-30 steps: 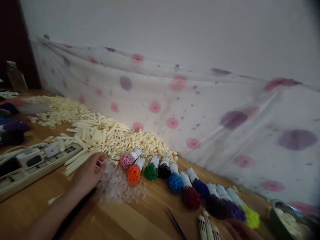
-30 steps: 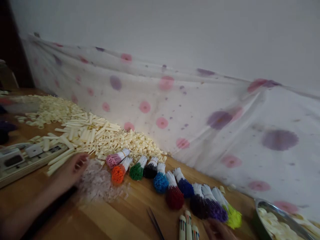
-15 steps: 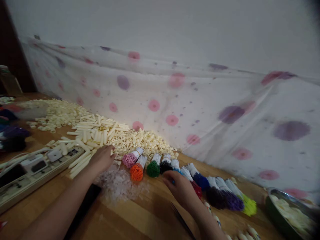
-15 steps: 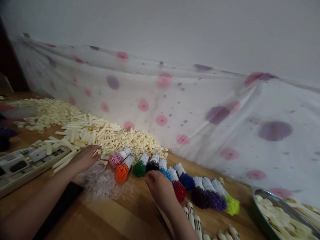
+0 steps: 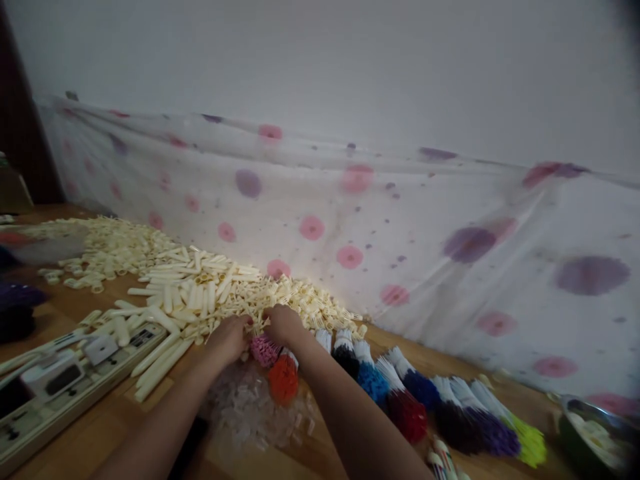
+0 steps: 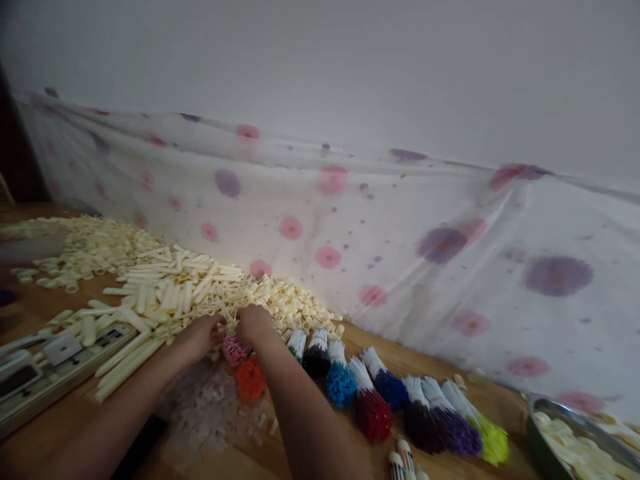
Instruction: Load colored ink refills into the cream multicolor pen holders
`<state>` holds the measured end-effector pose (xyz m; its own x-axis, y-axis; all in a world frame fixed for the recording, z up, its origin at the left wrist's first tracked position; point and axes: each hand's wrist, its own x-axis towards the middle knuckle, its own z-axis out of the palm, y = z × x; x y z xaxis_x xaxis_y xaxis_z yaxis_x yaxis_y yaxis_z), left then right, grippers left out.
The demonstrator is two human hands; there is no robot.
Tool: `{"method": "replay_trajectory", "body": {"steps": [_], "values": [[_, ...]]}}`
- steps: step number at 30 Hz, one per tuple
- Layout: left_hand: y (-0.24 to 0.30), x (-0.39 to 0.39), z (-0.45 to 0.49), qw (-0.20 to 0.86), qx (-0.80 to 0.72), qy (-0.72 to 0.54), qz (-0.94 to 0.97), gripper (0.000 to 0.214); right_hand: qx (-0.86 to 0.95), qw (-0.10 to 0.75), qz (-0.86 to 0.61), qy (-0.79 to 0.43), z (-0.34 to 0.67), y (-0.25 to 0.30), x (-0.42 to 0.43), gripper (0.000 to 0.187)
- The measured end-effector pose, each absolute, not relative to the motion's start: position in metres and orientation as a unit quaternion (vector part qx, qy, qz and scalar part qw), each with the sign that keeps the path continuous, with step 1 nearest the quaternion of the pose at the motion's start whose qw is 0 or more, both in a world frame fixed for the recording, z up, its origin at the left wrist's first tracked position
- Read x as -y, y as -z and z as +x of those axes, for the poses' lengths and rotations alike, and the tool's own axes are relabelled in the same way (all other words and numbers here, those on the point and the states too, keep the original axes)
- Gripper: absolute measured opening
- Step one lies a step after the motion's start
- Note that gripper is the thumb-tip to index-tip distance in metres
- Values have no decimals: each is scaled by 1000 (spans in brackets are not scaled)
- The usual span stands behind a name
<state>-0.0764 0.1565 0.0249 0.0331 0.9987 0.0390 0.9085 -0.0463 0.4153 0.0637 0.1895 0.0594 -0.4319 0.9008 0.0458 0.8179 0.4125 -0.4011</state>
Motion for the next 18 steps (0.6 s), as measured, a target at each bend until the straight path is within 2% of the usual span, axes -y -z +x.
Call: {"method": "replay_trajectory", "body": {"steps": [4,10,13,18], "values": [[-23,-157,-82,166,-658,-185,711,29,785,177,-553,-216,57,-52,-196,27],[-28,-147,-109,165,-654,-197,712,30,676,351,-546,-349,104,-51,-174,22],[-27,-140,-112,154,-628,-180,741,27,629,413,-513,-413,131,-46,-134,30],[-18,-138,-93,146,-570,-151,794,20,564,459,-494,-477,154,-28,-72,41]]}}
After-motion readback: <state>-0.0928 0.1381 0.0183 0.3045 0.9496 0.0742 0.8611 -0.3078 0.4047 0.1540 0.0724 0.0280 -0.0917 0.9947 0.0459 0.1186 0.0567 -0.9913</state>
